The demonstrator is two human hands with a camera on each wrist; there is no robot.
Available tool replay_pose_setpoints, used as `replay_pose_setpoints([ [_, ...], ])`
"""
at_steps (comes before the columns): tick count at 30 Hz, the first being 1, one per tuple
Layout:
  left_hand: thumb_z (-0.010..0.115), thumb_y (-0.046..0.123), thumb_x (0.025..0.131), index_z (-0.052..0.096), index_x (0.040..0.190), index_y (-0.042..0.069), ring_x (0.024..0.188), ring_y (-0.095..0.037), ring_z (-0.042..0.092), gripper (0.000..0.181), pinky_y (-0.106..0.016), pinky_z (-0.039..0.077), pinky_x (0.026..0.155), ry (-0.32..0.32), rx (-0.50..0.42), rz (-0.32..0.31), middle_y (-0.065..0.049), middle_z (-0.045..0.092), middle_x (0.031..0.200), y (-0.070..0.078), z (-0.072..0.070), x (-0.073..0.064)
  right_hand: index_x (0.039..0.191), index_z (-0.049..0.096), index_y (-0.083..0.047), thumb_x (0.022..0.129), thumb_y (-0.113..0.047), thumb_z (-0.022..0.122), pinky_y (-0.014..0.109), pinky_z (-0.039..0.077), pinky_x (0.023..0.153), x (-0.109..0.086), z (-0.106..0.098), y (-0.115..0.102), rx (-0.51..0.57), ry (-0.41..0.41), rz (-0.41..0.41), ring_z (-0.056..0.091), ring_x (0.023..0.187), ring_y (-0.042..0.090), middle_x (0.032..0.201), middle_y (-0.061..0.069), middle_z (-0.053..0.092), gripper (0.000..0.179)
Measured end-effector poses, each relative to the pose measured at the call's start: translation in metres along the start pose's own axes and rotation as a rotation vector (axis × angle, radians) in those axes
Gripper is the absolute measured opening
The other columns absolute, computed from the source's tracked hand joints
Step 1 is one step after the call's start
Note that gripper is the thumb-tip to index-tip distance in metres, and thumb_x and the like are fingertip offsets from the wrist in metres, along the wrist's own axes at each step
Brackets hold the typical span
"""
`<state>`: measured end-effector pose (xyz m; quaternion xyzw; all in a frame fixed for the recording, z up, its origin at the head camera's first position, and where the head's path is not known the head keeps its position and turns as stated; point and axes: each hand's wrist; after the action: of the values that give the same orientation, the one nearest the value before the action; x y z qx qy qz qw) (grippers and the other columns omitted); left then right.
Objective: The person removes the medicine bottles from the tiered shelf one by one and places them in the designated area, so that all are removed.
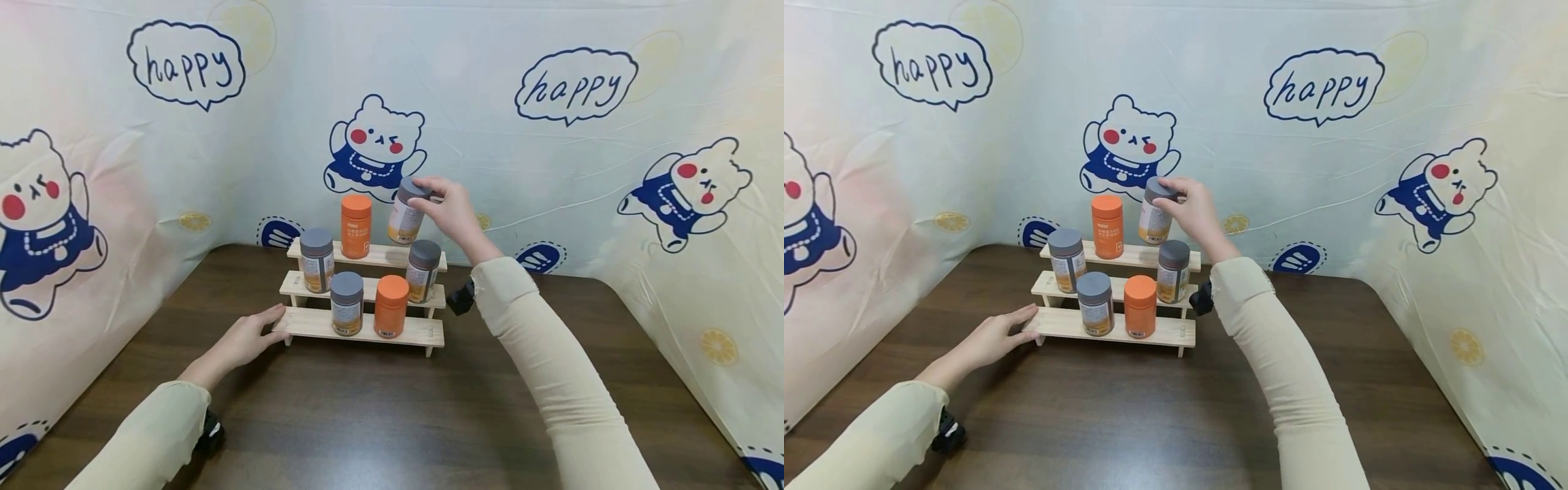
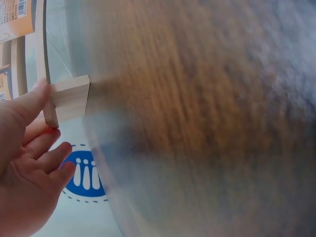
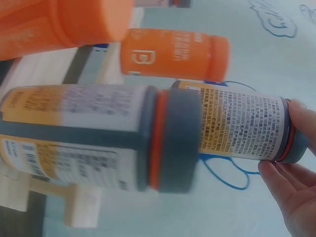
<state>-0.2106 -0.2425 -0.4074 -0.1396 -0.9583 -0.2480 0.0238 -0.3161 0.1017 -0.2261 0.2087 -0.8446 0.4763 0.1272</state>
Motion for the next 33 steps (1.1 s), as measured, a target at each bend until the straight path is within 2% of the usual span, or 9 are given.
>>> replay_pose_setpoints([
  [6, 0.062, 0.024, 0.089, 0.041, 0.134, -0.008, 0.12, -0.043, 0.04, 0.059, -0.056, 0.033, 0.095, -0.011, 0.003, -0.005, -0.026, 0.038, 0.137, 0.0, -0.001, 0.001, 0.124, 0.06, -0.006, 0.085, -0.014, 0.067, 0.029, 0.045, 0.089, -0.003, -0.019, -0.005, 0.022, 0.051, -0.036, 0.051, 0.11, 0.019, 0.125, 0.007, 0.054, 0.04],
  [12, 0.062, 0.025, 0.089, 0.041, 0.134, -0.007, 0.121, -0.043, 0.039, 0.059, -0.056, 0.032, 0.096, -0.012, -0.004, -0.007, -0.026, 0.037, 0.137, 0.0, 0.0, 0.001, 0.123, 0.059, -0.004, 0.085, -0.012, 0.068, 0.031, 0.044, 0.091, -0.009, -0.039, -0.002, 0.017, 0.11, -0.062, 0.051, 0.11, 0.02, 0.124, 0.009, 0.054, 0.04],
  [18, 0.062, 0.026, 0.089, 0.04, 0.134, -0.007, 0.121, -0.043, 0.039, 0.06, -0.055, 0.033, 0.096, -0.009, -0.007, -0.008, -0.025, 0.037, 0.137, -0.001, 0.0, 0.001, 0.123, 0.059, -0.003, 0.085, -0.013, 0.068, 0.033, 0.042, 0.093, -0.018, -0.056, 0.01, -0.016, 0.138, -0.061, 0.05, 0.112, 0.021, 0.126, 0.01, 0.054, 0.04],
  [23, 0.063, 0.025, 0.089, 0.041, 0.134, -0.007, 0.121, -0.042, 0.039, 0.06, -0.055, 0.033, 0.095, -0.006, -0.009, -0.003, -0.025, 0.038, 0.137, -0.001, 0.0, 0.001, 0.124, 0.058, -0.003, 0.085, -0.014, 0.067, 0.035, 0.042, 0.094, -0.027, -0.066, 0.023, -0.039, 0.143, -0.03, 0.049, 0.114, 0.024, 0.128, 0.011, 0.052, 0.041],
  [33, 0.062, 0.024, 0.089, 0.041, 0.134, -0.008, 0.121, -0.043, 0.039, 0.059, -0.055, 0.033, 0.095, 0.002, -0.007, 0.005, -0.025, 0.038, 0.137, -0.001, 0.0, 0.0, 0.125, 0.058, -0.003, 0.085, -0.018, 0.067, 0.041, 0.043, 0.093, -0.042, -0.076, 0.053, -0.076, 0.157, 0.029, 0.049, 0.114, 0.027, 0.128, 0.013, 0.051, 0.043],
])
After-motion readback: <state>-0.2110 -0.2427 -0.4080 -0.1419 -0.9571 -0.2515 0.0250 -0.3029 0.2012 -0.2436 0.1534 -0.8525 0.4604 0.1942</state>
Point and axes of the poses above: each hand's wrist, its own x-axis towards the middle knuckle, its own z-axis out of the palm, y = z × x
